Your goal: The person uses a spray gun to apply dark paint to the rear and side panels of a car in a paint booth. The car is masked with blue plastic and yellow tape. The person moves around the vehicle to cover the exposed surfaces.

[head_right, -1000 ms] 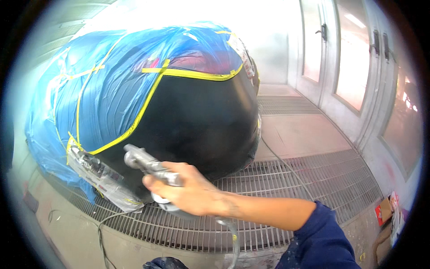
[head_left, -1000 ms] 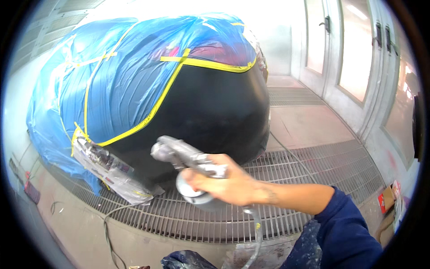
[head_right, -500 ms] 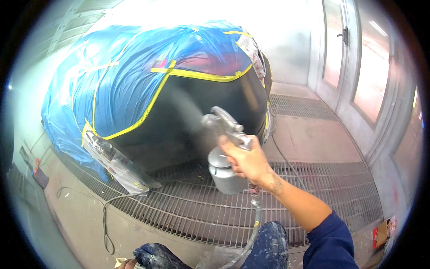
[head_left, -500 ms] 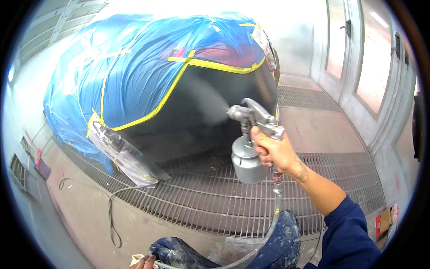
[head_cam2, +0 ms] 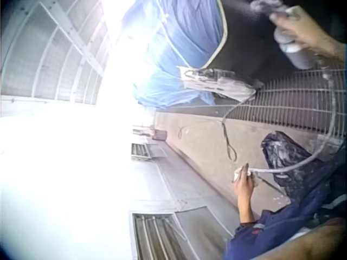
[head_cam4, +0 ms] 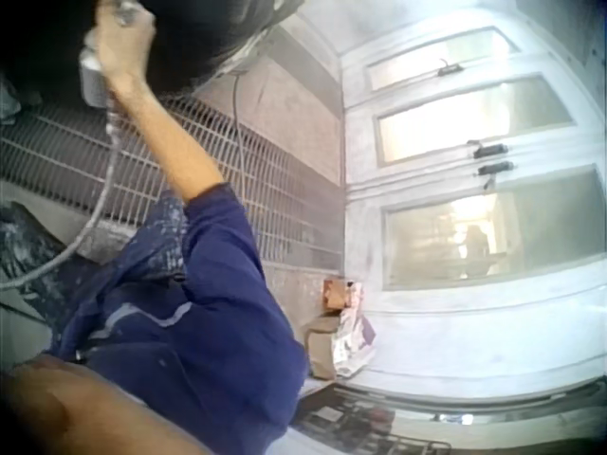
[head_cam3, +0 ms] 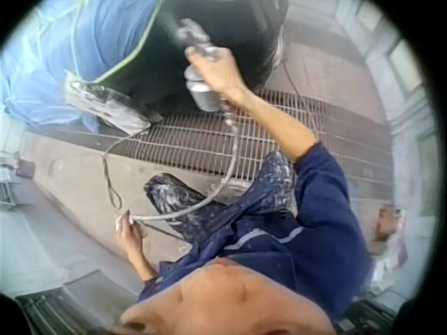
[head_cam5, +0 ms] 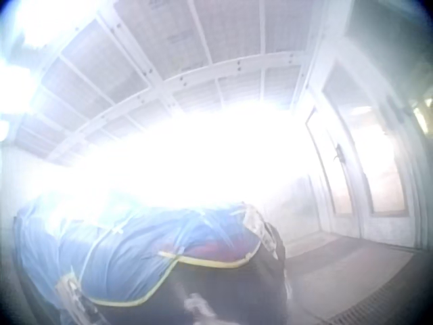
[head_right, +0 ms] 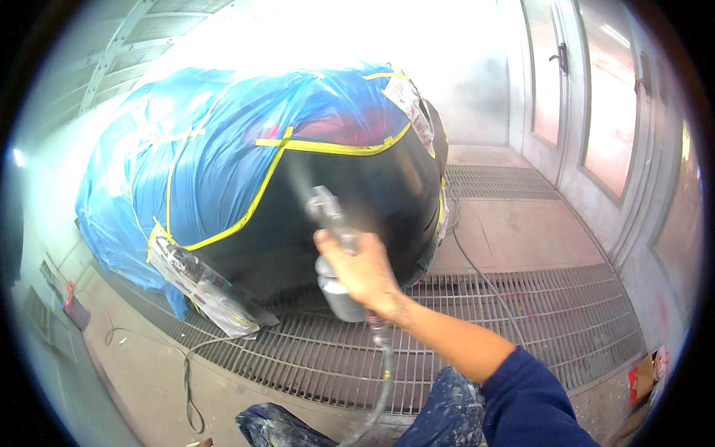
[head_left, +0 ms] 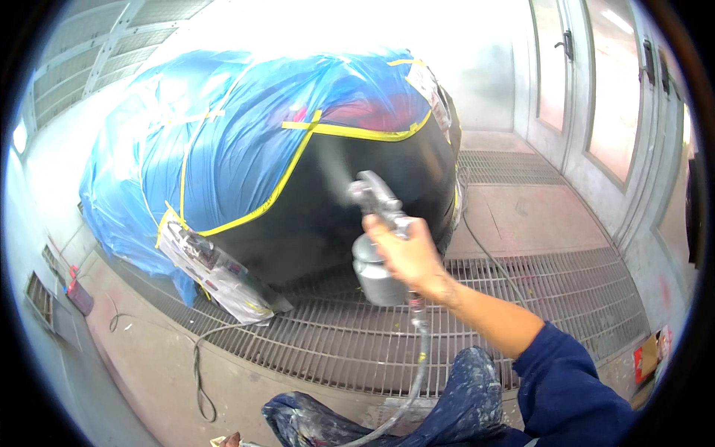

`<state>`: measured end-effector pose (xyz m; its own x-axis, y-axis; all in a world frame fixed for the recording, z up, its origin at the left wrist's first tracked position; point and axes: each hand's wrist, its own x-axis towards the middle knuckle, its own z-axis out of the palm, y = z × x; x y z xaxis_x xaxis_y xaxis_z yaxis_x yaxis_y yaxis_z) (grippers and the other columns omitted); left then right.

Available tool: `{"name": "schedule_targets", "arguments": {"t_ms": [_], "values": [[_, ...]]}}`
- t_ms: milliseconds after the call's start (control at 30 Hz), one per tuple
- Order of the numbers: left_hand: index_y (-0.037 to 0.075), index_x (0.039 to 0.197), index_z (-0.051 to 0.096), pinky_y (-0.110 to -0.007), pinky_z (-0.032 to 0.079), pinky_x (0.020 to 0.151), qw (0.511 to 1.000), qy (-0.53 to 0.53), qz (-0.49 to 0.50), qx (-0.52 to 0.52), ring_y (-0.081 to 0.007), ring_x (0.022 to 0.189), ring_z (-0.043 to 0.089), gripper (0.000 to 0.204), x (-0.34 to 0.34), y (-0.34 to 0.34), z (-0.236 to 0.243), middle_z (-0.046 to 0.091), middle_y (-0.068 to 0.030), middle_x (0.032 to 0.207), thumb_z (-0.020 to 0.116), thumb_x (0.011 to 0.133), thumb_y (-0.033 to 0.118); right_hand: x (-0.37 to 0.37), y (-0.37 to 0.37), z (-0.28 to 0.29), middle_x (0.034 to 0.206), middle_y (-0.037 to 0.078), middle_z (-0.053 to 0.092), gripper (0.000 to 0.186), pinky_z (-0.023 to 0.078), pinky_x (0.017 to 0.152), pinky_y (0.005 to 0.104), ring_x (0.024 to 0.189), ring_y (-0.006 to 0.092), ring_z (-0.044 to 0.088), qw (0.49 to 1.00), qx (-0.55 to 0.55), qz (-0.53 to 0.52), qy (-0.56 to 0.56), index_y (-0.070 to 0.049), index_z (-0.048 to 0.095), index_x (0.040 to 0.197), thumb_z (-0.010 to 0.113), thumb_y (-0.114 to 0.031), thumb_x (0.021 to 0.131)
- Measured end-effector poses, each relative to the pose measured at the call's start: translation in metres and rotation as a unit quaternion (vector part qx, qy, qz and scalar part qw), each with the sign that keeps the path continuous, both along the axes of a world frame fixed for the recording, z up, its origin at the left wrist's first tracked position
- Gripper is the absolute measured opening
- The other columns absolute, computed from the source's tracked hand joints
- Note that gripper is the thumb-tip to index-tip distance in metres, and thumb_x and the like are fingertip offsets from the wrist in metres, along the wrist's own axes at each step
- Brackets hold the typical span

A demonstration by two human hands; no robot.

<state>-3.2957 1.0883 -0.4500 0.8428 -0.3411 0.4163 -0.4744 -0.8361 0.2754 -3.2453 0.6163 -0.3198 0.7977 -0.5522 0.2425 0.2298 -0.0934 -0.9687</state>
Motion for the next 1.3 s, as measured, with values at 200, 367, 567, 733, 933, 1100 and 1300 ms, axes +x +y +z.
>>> {"name": "schedule_targets", "arguments": {"t_ms": [200,367,567,733,933,1100,1300], "values": [[0.011,0.119,0.067,-0.041,0.053,0.065,0.998,-0.013,0.056,0.029,-0.0307,0.076,0.066,0.037,-0.025,0.008,0.016,0.067,-0.0147,0.1,0.06,0.084,0.002,0.065,0.034,0.02,0.06,0.004,0.055,0.046,0.045,0.056,0.0351,0.056,0.0106,0.054,0.987,-0.093,0.129,0.012,-0.002,0.06,0.077,0.061,-0.044,0.094],[0.011,0.119,0.067,-0.04,0.052,0.06,0.998,-0.018,0.055,0.025,-0.0266,0.069,0.065,0.037,-0.042,-0.016,0.017,0.066,-0.0121,0.096,0.06,0.084,0.001,0.051,0.002,0.049,0.055,-0.005,0.044,0.038,0.028,0.032,0.0217,0.037,0.0023,0.035,0.99,0.027,0.133,-0.039,-0.012,0.053,0.075,0.064,-0.043,0.094],[0.014,0.121,0.067,-0.037,0.053,0.063,0.998,-0.045,0.033,0.001,-0.0253,0.074,0.066,0.039,-0.047,-0.051,0.025,0.065,-0.0103,0.101,0.059,0.085,-0.001,-0.007,-0.092,0.046,0.055,-0.007,0.041,0.037,0.028,0.035,0.0236,0.039,0.0043,0.034,0.989,0.106,0.102,-0.023,-0.016,0.05,0.071,0.06,-0.04,0.097],[0.012,0.121,0.067,-0.038,0.054,0.067,0.998,0.035,0.045,-0.017,-0.0267,0.08,0.066,0.04,-0.042,-0.071,0.032,0.066,-0.0121,0.099,0.059,0.084,-0.001,-0.077,-0.131,0.021,0.061,-0.001,0.049,0.035,0.03,0.036,0.0228,0.041,0.0034,0.034,0.972,0.228,0.045,-0.038,-0.011,0.054,0.085,0.057,-0.043,0.098],[0.008,0.117,0.068,-0.043,0.054,0.073,0.995,0.002,-0.1,0.027,-0.0324,0.085,0.066,0.035,-0.044,-0.114,0.045,0.066,-0.0157,0.098,0.064,0.082,0.003,-0.122,-0.117,0.002,0.077,0.005,0.062,0.03,0.029,0.036,0.0204,0.041,0.003,0.037,0.992,0.083,0.093,-0.033,-0.005,0.057,0.1,0.058,-0.035,0.099],[0.007,0.104,0.068,-0.046,0.053,0.069,0.961,0.024,-0.265,0.074,-0.0385,0.082,0.065,0.031,-0.065,-0.174,0.054,0.067,-0.0177,0.098,0.07,0.075,0.016,-0.094,-0.136,0.019,0.07,0.003,0.062,0.021,0.024,0.035,0.022,0.04,0.0015,0.035,0.941,-0.001,0.337,0.011,-0.004,0.061,0.094,0.06,-0.025,0.097],[0.008,0.095,0.066,-0.045,0.051,0.062,0.954,0.044,-0.288,0.076,-0.0363,0.07,0.062,0.022,-0.068,-0.224,0.065,0.064,-0.0151,0.083,0.069,0.074,0.014,-0.063,-0.188,0.015,0.052,-0.004,0.043,0.043,0.024,0.033,0.0221,0.037,0.003,0.031,0.968,0.003,0.232,0.093,-0.009,0.051,0.081,0.068,-0.048,0.09]]}}
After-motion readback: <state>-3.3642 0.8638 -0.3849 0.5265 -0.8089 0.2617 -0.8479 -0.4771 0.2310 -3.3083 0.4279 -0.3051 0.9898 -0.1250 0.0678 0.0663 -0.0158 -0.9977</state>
